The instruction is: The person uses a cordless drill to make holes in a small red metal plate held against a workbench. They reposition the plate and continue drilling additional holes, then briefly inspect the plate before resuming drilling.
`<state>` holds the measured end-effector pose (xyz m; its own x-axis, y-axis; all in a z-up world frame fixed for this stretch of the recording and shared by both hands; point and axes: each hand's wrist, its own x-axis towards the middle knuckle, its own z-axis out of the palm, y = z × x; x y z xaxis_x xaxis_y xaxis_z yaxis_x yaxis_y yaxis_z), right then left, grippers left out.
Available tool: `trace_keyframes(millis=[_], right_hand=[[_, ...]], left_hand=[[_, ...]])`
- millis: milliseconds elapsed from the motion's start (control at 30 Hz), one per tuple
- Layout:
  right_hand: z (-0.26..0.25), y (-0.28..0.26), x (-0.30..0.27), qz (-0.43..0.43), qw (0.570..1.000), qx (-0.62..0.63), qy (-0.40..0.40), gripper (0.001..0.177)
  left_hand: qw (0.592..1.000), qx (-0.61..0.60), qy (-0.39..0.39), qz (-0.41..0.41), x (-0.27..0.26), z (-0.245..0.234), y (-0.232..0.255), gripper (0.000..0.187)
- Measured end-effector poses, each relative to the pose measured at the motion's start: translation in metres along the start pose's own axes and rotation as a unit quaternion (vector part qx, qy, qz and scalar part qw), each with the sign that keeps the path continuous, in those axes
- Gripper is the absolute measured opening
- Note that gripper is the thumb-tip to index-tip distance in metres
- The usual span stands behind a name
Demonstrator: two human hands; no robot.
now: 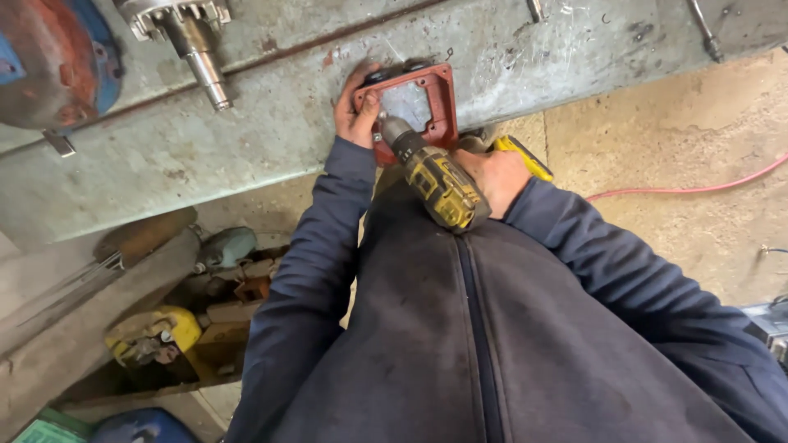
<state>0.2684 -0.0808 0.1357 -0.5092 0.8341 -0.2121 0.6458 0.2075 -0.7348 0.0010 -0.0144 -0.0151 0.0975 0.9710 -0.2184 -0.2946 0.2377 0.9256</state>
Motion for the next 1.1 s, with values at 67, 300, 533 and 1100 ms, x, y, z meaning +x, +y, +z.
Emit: trace_keyframes(millis=[67,300,533,1100], right_hand=[[0.004,0.004,-0.008,-0.006,1.0,-0.008,0.021,0.031],[-0.004,-0.001,-0.012,0.022,0.999,0.006,0.025,0.028],[-0.007,-0.002,-0.02,-0.007,0.998,0.018,0.064,0.026],[-0.009,-0.014,-0.01,-0.012,0.998,-0.007,0.061,0.028]], left_hand=[[0.999,0.019,-0.001,0.036,0.0,-0.001,-0.005,0.061],[1.0,-0.008,-0.001,0.029,0.002,-0.003,-0.011,0.059],[0.998,-0.015,-0.009,0.068,-0.001,-0.006,-0.014,0.058],[0.997,0.002,-0.034,0.071,0.003,-0.01,-0.01,0.059]])
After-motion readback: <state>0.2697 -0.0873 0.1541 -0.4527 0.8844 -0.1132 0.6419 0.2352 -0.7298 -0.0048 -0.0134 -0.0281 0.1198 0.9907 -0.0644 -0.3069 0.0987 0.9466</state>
